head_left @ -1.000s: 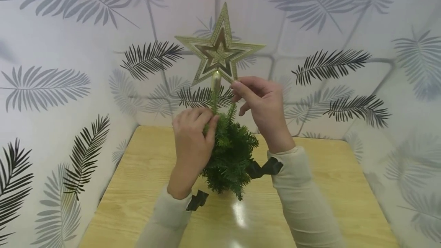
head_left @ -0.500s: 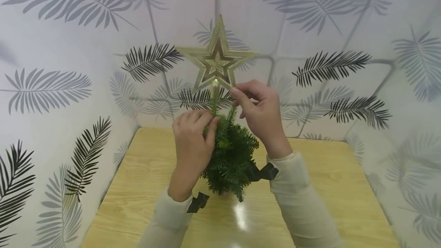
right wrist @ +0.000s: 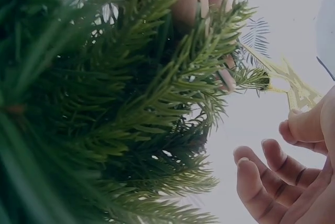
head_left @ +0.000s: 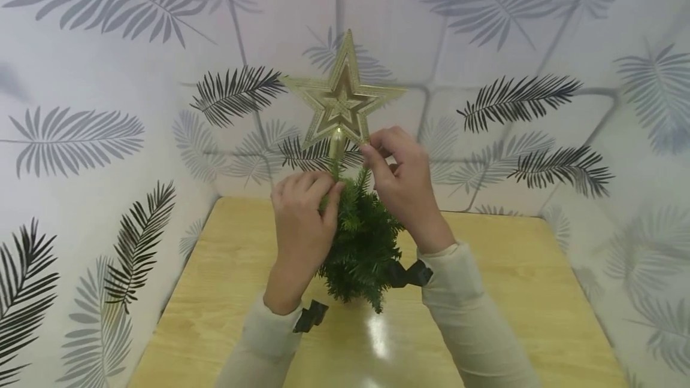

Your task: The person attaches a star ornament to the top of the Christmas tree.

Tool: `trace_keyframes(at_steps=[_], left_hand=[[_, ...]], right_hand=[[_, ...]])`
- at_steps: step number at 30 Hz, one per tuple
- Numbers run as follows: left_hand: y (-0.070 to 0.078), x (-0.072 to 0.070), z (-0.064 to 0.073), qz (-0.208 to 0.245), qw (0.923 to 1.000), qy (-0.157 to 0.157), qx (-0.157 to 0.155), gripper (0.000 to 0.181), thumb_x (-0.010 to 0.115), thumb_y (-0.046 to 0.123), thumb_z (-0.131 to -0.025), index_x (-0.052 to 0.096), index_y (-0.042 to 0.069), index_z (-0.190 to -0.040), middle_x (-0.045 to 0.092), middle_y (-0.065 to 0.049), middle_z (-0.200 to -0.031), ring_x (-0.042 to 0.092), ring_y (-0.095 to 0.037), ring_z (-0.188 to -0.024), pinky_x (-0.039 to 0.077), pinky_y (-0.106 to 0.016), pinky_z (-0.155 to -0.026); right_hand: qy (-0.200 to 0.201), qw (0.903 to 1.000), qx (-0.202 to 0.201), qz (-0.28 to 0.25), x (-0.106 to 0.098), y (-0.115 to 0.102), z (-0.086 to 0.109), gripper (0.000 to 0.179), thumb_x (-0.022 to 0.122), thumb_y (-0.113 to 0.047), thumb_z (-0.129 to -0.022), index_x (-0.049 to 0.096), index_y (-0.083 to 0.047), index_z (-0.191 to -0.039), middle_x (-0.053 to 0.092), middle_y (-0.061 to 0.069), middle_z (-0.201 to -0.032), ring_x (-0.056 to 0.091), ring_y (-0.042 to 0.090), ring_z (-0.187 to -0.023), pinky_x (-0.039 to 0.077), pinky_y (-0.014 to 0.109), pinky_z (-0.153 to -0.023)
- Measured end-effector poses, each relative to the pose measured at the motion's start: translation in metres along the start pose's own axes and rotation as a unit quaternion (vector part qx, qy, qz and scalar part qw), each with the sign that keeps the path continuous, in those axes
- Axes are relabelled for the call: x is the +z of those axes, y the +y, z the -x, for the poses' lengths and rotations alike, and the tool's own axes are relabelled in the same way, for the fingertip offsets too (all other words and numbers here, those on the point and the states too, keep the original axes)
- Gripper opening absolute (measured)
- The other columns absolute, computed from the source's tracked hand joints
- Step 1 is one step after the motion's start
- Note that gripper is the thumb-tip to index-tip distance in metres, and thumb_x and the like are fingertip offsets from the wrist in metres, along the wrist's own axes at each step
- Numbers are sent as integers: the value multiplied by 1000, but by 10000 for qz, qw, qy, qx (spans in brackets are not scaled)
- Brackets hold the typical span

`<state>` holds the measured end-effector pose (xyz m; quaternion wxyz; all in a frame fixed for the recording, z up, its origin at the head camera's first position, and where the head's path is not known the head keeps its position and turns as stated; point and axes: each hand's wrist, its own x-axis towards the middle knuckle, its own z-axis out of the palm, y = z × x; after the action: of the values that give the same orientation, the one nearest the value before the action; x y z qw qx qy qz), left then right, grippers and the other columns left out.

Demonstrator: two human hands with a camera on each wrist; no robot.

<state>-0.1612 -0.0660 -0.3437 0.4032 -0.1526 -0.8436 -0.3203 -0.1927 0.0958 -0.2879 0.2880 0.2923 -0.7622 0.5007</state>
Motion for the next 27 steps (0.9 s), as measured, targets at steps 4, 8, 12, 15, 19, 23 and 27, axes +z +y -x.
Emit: trace_keyframes(at_steps=[4,8,12,15,19,23,27], left_hand=[[0,2,1,-84,9999,109,41,23,68,27,-102,72,9,-88,75,-9,-103,65,-35,-103,41,-59,-99],[0,2,0,-121,9997,197,40,23,69,27,-101,71,9,-87,75,-10,-103,65,-36,-102,41,-59,-98],[2,4,0,-63,9999,135,55,24,68,27,-102,70,9,-86,74,-10,-102,64,-36,-102,40,-60,-99],[0,4,1,-88,9999,76,67,24,67,28,-103,71,10,-88,74,-9,-103,64,-36,-102,40,-60,-99],[0,5,3,-71,9999,80,56,23,68,28,-102,71,9,-88,74,-9,-103,64,-36,-102,40,-60,-100],[0,4,3,-56,9998,134,108,23,69,28,-101,71,9,-87,74,-9,-102,63,-35,-102,39,-60,-100],[-2,5,0,30,9995,192,241,22,70,27,-101,73,8,-90,71,-10,-106,61,-36,-105,37,-61,-102]], right_hand=[[-33,10000,-7,54,0,2,3,14,64,-3,-101,67,0,-88,62,10,-86,64,21,-78,50,25,-53],[-53,9997,-160,159,0,3,4,12,65,-2,-100,68,0,-88,62,10,-85,63,19,-78,49,27,-52],[-101,9990,-131,410,-5,3,5,13,67,-2,-99,69,-2,-86,60,8,-84,58,18,-76,49,30,-53],[-236,9982,-49,545,-6,2,7,12,68,-3,-98,69,-1,-86,59,8,-85,55,18,-74,50,30,-57],[-459,9972,3,588,-9,0,9,10,69,-1,-97,70,0,-88,59,10,-88,52,19,-74,47,30,-59],[-586,9965,-30,597,-10,-1,8,10,67,0,-98,69,-1,-89,59,10,-90,51,19,-75,46,29,-59],[-645,9974,-31,328,-8,-2,8,13,64,-4,-102,66,-2,-89,58,8,-89,50,17,-73,45,27,-53]])
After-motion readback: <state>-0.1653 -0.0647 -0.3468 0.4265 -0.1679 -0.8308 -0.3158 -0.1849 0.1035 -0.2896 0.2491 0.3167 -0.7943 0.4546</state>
